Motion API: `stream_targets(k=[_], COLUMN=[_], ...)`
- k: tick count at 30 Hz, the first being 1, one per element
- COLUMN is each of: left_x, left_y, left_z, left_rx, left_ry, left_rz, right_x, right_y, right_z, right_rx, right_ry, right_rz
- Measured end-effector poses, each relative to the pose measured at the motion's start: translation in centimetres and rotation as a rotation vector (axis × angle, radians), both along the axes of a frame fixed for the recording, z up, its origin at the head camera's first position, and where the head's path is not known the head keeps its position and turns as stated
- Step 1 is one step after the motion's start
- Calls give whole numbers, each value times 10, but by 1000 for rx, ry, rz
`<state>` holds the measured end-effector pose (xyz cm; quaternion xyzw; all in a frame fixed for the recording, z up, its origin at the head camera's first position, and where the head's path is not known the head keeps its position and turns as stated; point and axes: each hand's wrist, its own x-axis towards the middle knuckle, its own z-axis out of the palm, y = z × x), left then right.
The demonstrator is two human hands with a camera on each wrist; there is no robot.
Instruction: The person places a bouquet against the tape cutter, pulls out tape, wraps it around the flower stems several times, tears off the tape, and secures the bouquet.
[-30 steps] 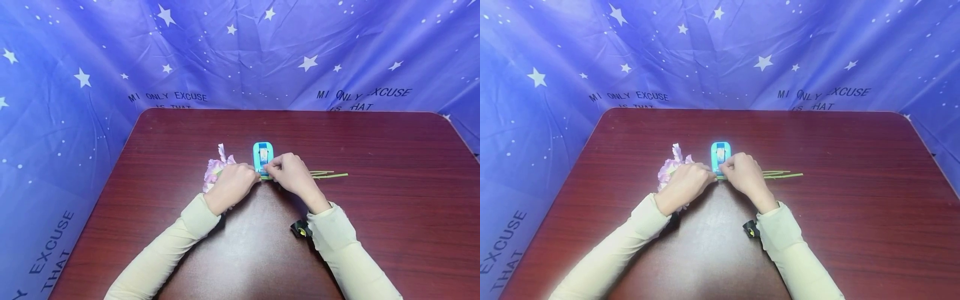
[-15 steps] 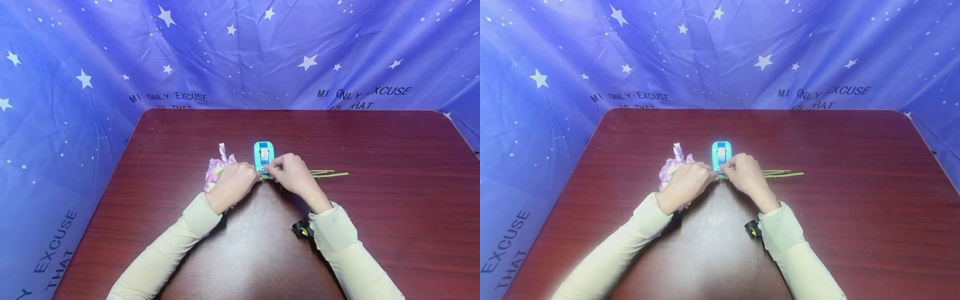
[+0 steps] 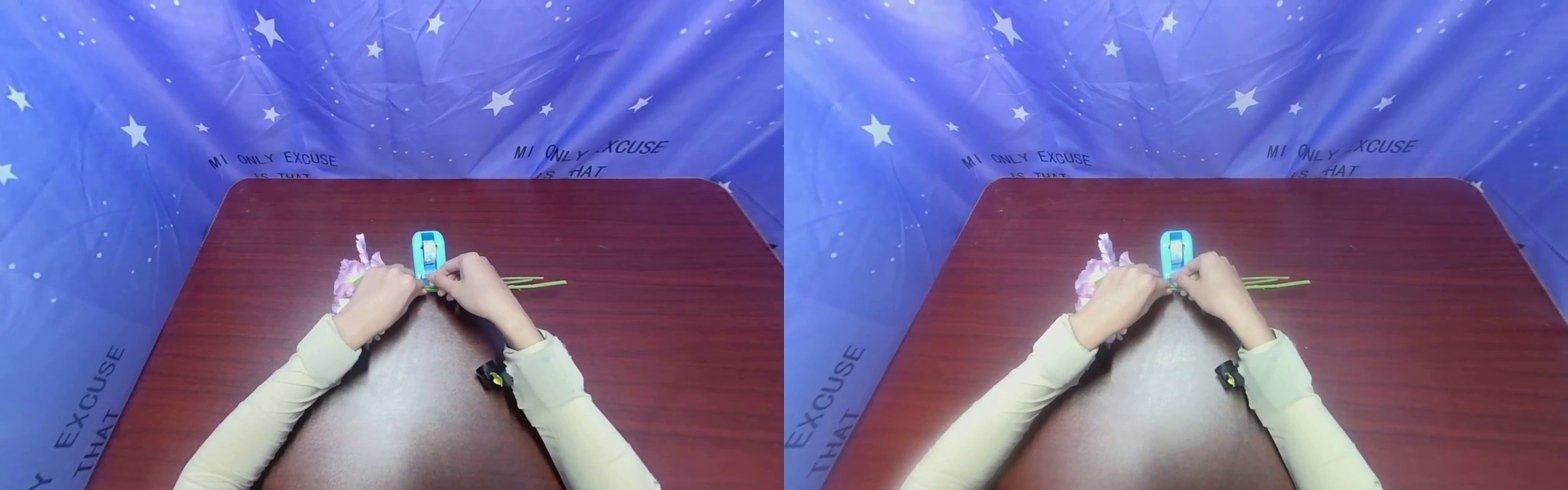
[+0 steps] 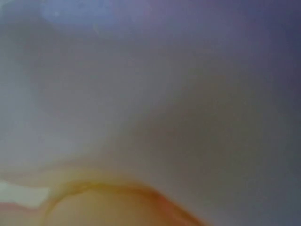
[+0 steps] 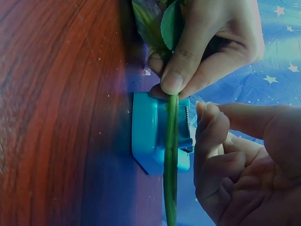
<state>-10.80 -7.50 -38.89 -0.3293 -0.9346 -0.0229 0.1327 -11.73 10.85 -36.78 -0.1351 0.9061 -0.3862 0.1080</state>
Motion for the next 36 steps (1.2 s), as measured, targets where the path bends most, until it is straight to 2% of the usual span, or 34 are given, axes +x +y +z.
stream_targets(k=[13, 23, 28, 36], left_x=[-1, -2, -2, -1], left_y=[-2, -1, -2, -2], left_z=[-2, -1, -1, 1], left_rx=[-18, 2, 2, -23], left_ry=[-34, -29, -25, -16], left_rz=[-2, -2, 3, -26], right_x=[9, 10, 9, 10], right_y=[0, 1, 1, 1], right_z=[-4, -5, -5, -7], right_rx=[-40, -125, -125, -112], right_ry=[-58, -105, -121, -133], right_rz=[6, 39, 51, 54])
